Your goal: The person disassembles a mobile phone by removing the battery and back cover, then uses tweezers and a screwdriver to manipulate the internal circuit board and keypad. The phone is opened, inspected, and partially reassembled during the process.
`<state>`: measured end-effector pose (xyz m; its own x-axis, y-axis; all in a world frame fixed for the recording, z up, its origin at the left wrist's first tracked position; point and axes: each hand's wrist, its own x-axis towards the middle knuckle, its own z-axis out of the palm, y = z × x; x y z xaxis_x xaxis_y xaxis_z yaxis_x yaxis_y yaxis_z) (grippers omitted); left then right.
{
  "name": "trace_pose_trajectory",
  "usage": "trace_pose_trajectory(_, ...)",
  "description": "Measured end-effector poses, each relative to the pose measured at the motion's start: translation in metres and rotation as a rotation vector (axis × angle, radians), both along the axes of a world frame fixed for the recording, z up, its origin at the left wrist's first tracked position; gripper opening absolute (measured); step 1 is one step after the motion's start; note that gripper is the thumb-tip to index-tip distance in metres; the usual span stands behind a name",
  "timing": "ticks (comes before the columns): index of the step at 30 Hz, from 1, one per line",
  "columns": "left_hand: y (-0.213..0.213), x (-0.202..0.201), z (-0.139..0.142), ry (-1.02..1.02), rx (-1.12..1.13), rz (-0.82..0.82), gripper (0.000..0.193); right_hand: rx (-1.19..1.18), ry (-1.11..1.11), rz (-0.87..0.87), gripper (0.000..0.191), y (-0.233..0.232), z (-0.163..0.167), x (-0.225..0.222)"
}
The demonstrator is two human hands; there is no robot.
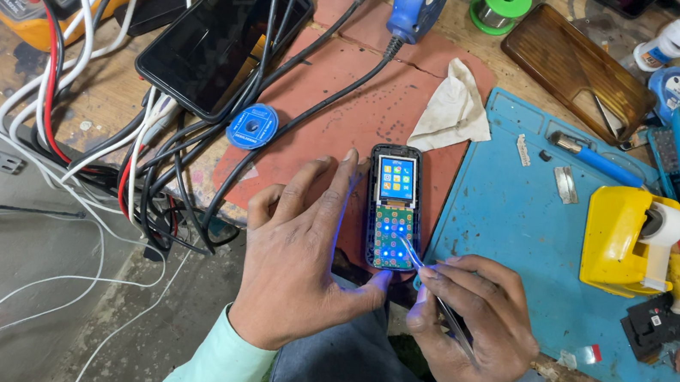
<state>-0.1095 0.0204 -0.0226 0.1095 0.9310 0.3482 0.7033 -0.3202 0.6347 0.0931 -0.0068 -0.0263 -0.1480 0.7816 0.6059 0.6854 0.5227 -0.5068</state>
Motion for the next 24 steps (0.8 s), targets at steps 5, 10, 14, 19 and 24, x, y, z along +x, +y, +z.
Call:
trace_pose_trajectory(5,0.0015,0.0011,-0.0019,0.007,0.038,0.009,0.114,0.002,-0.022,0.003,0.027,0.0017,-0.0013,-0.0001)
trace_pose_trajectory(10,0.0014,0.0023,-0.0024,0.006,0.025,0.012,0.114,-0.004,-0.040,-0.002,0.025,0.0027,-0.0014,-0.0008)
trace_pose_trajectory(14,0.0010,0.0036,-0.0020,0.008,0.031,0.017,0.115,0.003,-0.062,-0.008,0.022,0.0028,-0.0003,-0.0013)
trace_pose_trajectory(19,0.0010,0.0045,-0.0014,0.017,0.023,0.010,0.115,-0.006,-0.040,0.013,0.026,0.0018,0.0015,0.0010)
trace_pose_trajectory(24,0.0003,0.0068,-0.0008,0.028,0.031,0.017,0.115,-0.003,-0.041,0.016,0.024,0.0021,0.0003,0.0032)
